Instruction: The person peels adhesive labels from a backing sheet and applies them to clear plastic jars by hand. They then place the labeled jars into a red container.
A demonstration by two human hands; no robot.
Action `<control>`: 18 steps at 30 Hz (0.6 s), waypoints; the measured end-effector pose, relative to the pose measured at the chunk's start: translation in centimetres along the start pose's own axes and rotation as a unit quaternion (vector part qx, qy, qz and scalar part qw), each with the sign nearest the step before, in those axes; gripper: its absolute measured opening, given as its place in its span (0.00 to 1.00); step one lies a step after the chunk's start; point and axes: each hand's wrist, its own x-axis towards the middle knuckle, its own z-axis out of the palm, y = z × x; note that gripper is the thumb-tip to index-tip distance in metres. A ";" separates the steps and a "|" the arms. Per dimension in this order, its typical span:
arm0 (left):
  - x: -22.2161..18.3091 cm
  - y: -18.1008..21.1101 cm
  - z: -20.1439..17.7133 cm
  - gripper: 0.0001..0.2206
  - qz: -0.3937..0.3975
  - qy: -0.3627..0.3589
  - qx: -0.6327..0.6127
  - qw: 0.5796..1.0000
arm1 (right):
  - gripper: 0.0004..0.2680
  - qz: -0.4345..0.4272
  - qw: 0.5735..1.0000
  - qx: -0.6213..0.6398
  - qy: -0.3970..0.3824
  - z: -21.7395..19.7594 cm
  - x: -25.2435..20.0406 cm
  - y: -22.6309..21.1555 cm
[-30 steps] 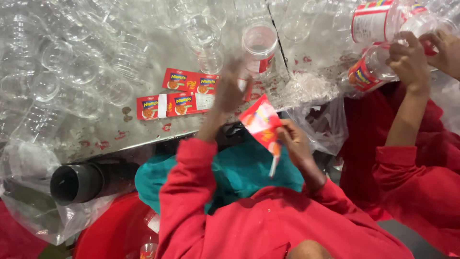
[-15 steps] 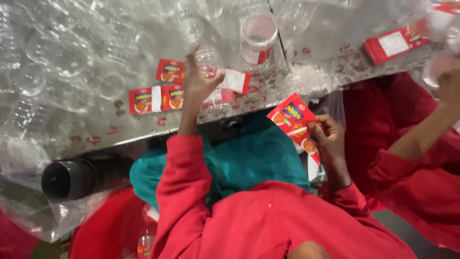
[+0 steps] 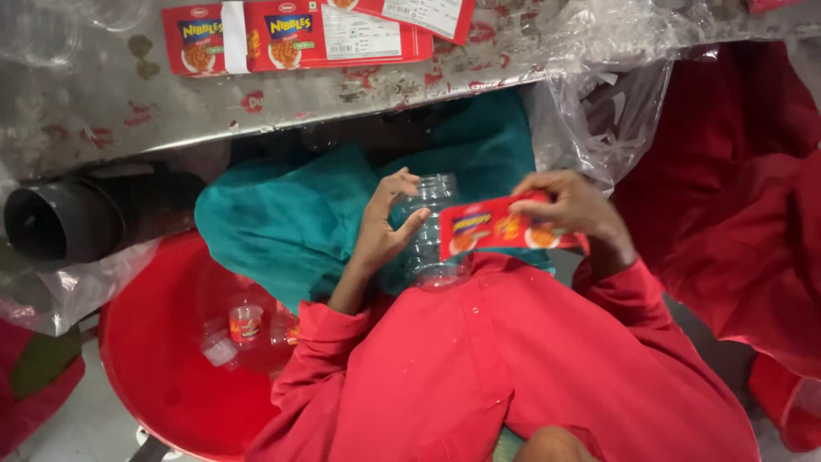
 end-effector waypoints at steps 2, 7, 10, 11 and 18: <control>0.4 0.6 -1.6 0.09 0.088 -0.121 0.072 0.986 | 0.07 -0.017 0.998 0.041 -0.037 2.2 1.0 0.0; 0.3 1.4 -3.2 0.09 0.109 -0.183 0.073 0.974 | 0.07 -0.081 0.995 0.032 -0.057 4.8 2.4 0.1; 0.4 1.4 -3.5 0.10 0.079 -0.182 0.049 0.979 | 0.07 -0.081 0.996 0.019 -0.028 4.5 2.6 0.1; 0.5 1.4 -3.5 0.10 0.067 -0.182 0.043 0.980 | 0.07 -0.075 0.995 0.054 -0.031 4.3 2.6 0.3; 1.4 1.7 -3.8 0.09 0.120 -0.213 0.107 0.964 | 0.08 -0.107 0.994 -0.001 0.028 7.5 5.0 2.4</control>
